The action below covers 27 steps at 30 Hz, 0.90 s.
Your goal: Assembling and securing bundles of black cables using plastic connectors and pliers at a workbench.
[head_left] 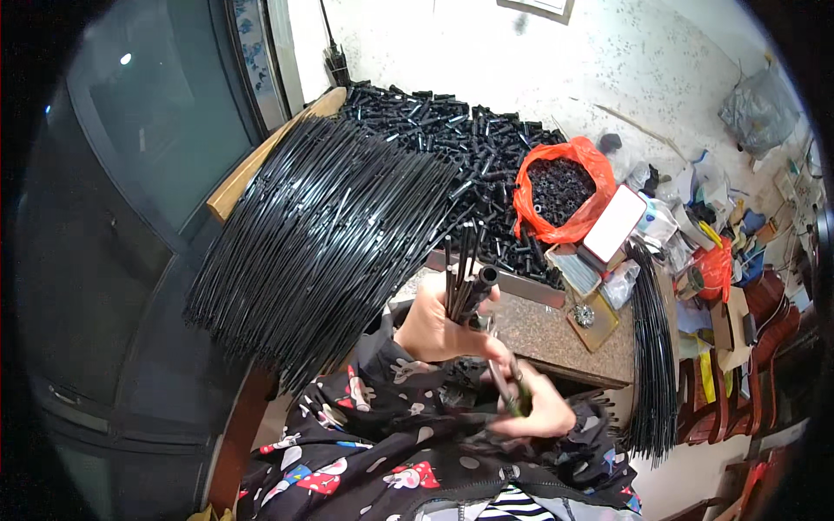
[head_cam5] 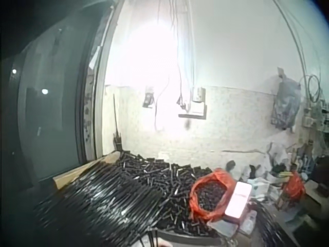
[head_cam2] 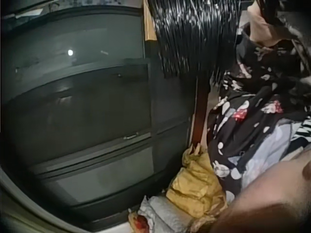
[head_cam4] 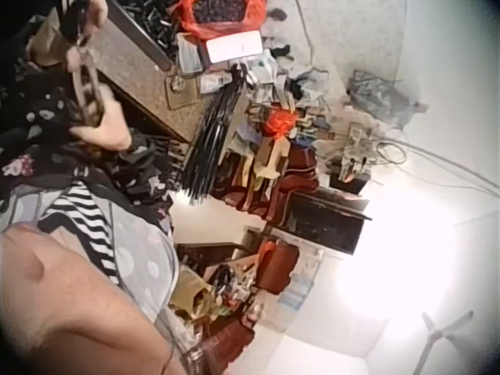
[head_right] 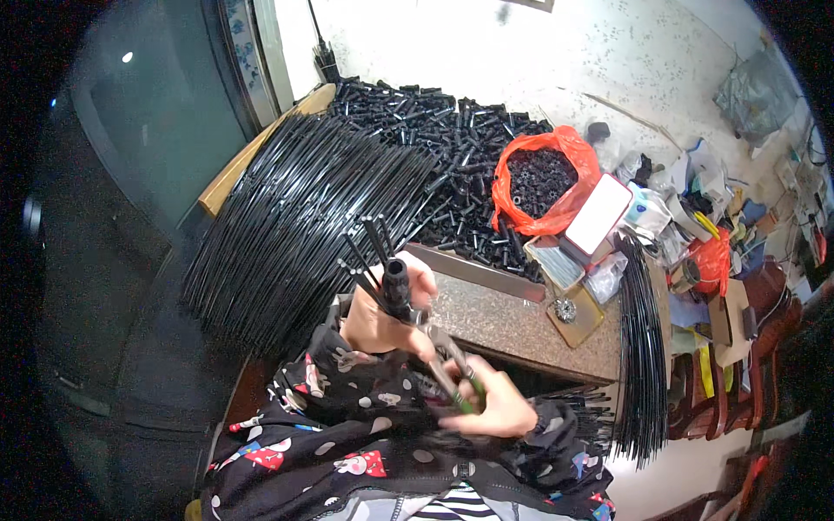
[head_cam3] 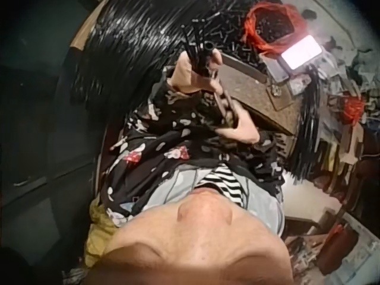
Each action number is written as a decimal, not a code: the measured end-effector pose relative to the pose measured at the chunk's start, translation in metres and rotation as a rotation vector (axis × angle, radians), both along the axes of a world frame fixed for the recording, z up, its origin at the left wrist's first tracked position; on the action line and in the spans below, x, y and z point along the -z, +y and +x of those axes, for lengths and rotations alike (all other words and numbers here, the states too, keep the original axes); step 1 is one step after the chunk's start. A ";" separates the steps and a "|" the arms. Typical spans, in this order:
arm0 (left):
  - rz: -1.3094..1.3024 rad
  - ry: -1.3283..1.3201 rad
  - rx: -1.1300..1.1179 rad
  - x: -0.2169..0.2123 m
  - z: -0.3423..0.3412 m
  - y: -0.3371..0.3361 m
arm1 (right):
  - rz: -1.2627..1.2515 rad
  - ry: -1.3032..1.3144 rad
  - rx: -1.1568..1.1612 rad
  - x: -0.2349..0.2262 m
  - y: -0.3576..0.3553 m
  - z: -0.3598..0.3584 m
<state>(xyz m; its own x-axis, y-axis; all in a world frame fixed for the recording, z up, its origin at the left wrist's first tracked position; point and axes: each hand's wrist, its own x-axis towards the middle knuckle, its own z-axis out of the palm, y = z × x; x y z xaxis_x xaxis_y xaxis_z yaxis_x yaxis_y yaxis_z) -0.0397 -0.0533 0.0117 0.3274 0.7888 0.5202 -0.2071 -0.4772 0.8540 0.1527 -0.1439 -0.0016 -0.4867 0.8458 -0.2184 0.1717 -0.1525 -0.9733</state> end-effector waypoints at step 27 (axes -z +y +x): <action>-0.247 0.030 -0.109 0.004 0.013 -0.015 | -0.229 0.263 -0.015 0.015 -0.015 -0.007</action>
